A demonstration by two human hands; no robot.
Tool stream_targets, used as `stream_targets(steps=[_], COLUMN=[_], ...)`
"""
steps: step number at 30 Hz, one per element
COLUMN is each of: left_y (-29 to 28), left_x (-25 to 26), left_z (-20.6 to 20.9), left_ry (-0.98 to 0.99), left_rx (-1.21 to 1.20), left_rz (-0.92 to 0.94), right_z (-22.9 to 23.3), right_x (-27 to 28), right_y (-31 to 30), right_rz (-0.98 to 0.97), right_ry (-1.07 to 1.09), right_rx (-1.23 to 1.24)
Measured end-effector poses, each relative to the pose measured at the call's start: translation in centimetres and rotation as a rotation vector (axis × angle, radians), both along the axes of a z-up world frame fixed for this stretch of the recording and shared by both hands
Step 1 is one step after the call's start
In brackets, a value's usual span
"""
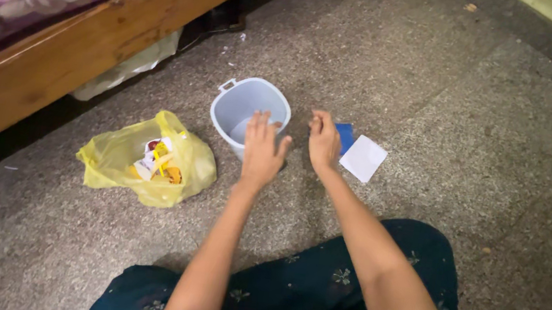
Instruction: The person removes a full yellow trash bag from a small white bin, places it on the floor, and then wipes the inside and outside of the bin with a white paper towel. The bin is tilted and rotated to access all surfaces.
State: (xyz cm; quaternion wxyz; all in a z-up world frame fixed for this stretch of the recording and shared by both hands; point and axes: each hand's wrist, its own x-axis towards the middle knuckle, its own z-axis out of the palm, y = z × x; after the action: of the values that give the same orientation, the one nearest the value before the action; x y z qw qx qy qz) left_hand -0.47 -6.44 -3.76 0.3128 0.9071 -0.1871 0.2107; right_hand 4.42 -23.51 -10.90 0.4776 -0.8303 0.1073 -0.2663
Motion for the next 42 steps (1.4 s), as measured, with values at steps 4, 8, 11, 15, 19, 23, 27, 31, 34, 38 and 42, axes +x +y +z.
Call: stream_targets(steps=[4, 8, 11, 15, 19, 23, 27, 31, 34, 38, 42], left_y=[-2.8, -4.4, -4.5, -3.9, -3.5, -3.0, -0.5, 3.1, 5.8, 9.1, 9.3], left_x=[-0.6, -0.6, -0.7, -0.7, -1.0, -0.9, 0.7, 2.6, 4.7, 8.1, 8.1], left_z=[-2.5, -4.5, -5.1, -4.4, -2.5, -0.4, 1.1, -0.1, -2.8, -6.8, -9.6], left_ry=[-0.059, -0.054, -0.046, -0.017, -0.049, -0.100, -0.151, -0.113, 0.047, 0.621, 0.514], left_rx=[0.072, 0.154, 0.166, 0.137, 0.061, 0.007, 0.031, -0.052, -0.238, -0.515, -1.054], left_rz=[-0.100, -0.137, -0.157, -0.172, -0.177, -0.118, 0.111, 0.372, 0.522, 0.659, 0.405], right_z=[-5.0, -9.4, -12.1, -14.6, -15.8, -16.2, -16.5, -16.1, -13.9, -7.8, -0.4], right_x=[-0.6, -1.7, -2.4, -3.0, -3.9, -4.3, -3.7, -3.5, -3.6, -2.4, -0.5], right_y=[-3.2, -6.4, -8.3, -9.4, -8.9, -8.8, -9.5, -10.4, -10.2, -8.5, -5.1], right_rz=[-0.051, -0.042, -0.066, -0.029, -0.055, -0.122, -0.160, -0.179, -0.265, -0.395, -0.270], right_ry=[0.262, 0.496, 0.513, 0.662, 0.695, 0.651, 0.616, 0.585, 0.550, 0.305, 0.072], right_rx=[-0.205, -0.418, -0.547, -0.633, -0.531, -0.588, -0.790, -0.848, -0.698, -0.442, -0.242])
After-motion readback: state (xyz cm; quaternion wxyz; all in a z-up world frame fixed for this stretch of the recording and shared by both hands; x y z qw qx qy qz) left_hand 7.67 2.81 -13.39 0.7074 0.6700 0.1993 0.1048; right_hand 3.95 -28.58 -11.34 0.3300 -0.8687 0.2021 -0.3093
